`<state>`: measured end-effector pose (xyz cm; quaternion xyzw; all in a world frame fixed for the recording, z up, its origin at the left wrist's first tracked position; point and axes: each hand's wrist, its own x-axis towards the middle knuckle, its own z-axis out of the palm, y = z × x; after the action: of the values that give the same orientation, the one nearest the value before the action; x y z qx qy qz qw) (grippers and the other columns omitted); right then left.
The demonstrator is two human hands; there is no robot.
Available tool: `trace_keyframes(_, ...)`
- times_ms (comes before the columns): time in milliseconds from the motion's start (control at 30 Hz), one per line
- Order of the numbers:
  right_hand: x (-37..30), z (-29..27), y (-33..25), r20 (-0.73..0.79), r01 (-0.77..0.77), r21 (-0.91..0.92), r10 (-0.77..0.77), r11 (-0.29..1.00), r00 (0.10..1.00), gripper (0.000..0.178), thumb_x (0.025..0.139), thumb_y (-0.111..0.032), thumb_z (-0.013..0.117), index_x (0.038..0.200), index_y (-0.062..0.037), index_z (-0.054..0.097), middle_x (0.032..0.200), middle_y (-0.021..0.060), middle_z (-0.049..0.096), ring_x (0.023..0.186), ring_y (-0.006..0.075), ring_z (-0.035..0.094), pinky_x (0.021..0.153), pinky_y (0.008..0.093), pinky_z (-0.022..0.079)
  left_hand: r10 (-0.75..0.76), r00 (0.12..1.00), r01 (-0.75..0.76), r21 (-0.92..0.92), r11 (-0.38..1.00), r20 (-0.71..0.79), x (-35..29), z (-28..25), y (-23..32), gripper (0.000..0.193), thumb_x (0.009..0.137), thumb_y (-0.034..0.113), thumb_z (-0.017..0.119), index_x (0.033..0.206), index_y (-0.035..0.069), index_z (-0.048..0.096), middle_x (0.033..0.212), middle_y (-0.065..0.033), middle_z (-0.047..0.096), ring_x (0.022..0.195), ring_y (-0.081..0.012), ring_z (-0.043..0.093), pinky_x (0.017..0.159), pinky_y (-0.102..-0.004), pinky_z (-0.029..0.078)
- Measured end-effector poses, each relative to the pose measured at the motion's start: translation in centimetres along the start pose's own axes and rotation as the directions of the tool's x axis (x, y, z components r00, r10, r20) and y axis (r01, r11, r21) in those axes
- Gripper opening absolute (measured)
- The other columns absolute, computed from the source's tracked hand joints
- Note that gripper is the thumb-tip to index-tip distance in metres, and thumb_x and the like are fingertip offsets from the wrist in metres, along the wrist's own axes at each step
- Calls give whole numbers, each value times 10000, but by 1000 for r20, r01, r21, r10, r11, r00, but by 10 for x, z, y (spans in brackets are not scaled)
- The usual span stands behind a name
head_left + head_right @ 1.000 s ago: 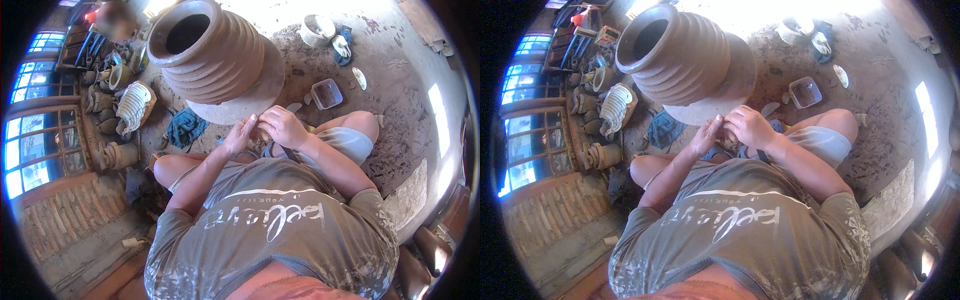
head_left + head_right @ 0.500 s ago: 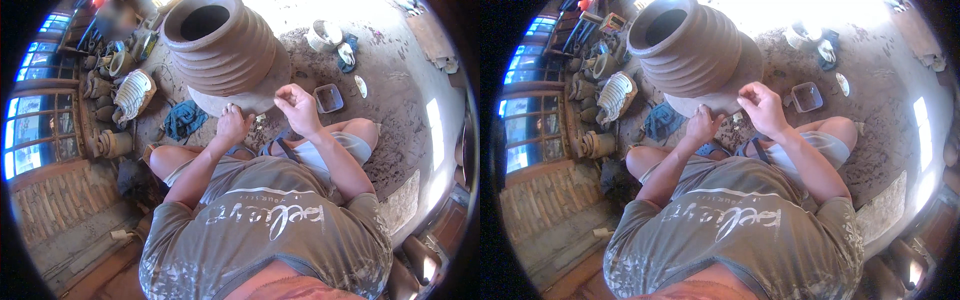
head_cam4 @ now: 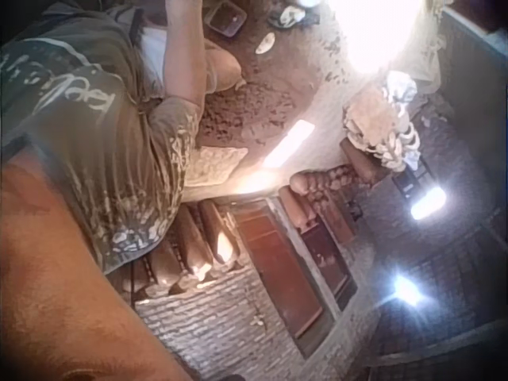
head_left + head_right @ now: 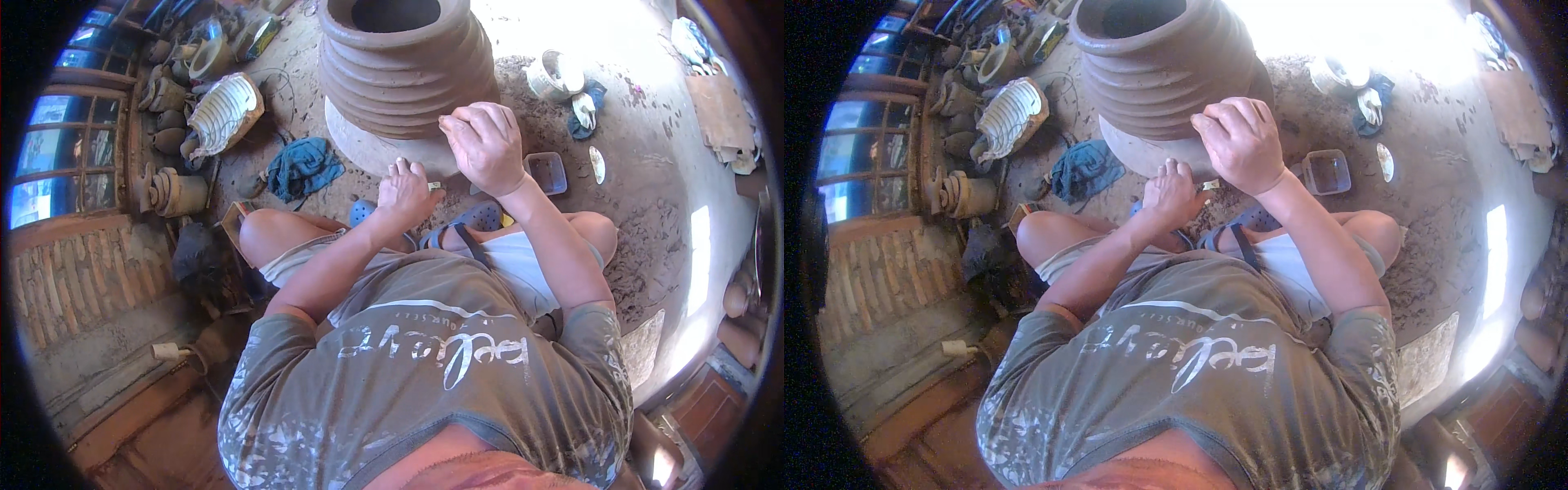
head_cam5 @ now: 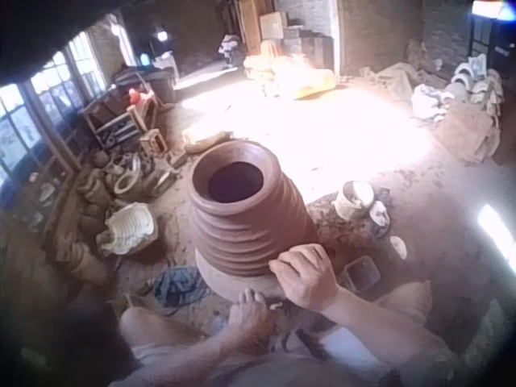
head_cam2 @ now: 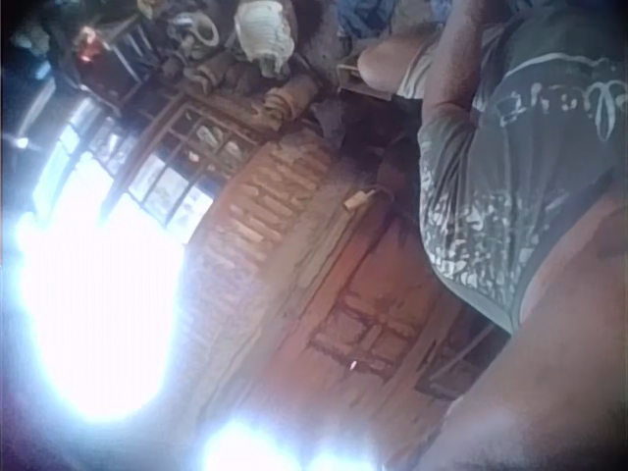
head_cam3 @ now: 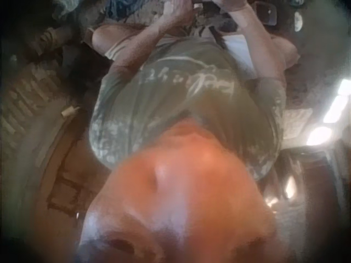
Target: The person shapes a large clay vessel by hand on a pottery wheel, smoothing the exterior walls and then using a rib tool to refine the base after flipping it over.
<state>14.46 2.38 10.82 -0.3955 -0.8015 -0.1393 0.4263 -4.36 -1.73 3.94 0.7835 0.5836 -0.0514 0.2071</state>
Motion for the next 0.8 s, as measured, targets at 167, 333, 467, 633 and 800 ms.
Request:
trace_keyframes(167, 13, 4, -5, 77, 156, -65, -151, 986, 986, 157, 853, -185, 667, 964, -118, 755, 982, 5, 673, 1012, 205, 641, 927, 382, 488, -48, 998, 49, 31, 998, -38, 8, -4, -18, 782, 890, 567, 785, 1271, -89, 597, 1317, -307, 619, 1273, -457, 619, 1006, -523, 549)
trace_keyframes(333, 16, 6, -3, 101, 220, 10, -220, 975, 970, 219, 809, -153, 767, 1018, -87, 779, 1032, 15, 686, 1020, 231, 641, 929, 418, 496, -77, 997, 78, 115, 990, -19, 17, -14, -45, 840, 859, 647, 787, 1254, -74, 617, 1273, -260, 664, 1254, -395, 649, 999, -504, 555)
trace_keyframes(467, 16, 10, 5, 58, 272, -11, -271, 962, 961, 188, 804, -180, 679, 958, -120, 767, 1021, -25, 686, 989, 179, 622, 890, 362, 478, -59, 998, 61, 169, 984, -20, 29, -24, -73, 937, 793, 695, 820, 1274, -81, 611, 1257, -238, 689, 1241, -371, 665, 1005, -471, 559)
trace_keyframes(633, 14, 10, 14, 49, 259, 37, -261, 965, 964, 155, 781, -139, 704, 911, -138, 788, 1002, -58, 689, 942, 157, 617, 863, 352, 475, -126, 988, 102, 231, 968, 90, 41, -59, -93, 1045, 693, 676, 892, 1342, -80, 578, 1287, -223, 693, 1237, -364, 678, 1024, -470, 549)
trace_keyframes(800, 14, 5, 25, 43, 270, 38, -271, 962, 962, 126, 785, -125, 731, 891, -153, 792, 976, -67, 694, 924, 152, 615, 846, 349, 477, -60, 996, 43, 258, 965, 59, 57, -66, -135, 1059, 638, 644, 930, 1359, -45, 574, 1263, -242, 704, 1204, -366, 699, 997, -477, 553)
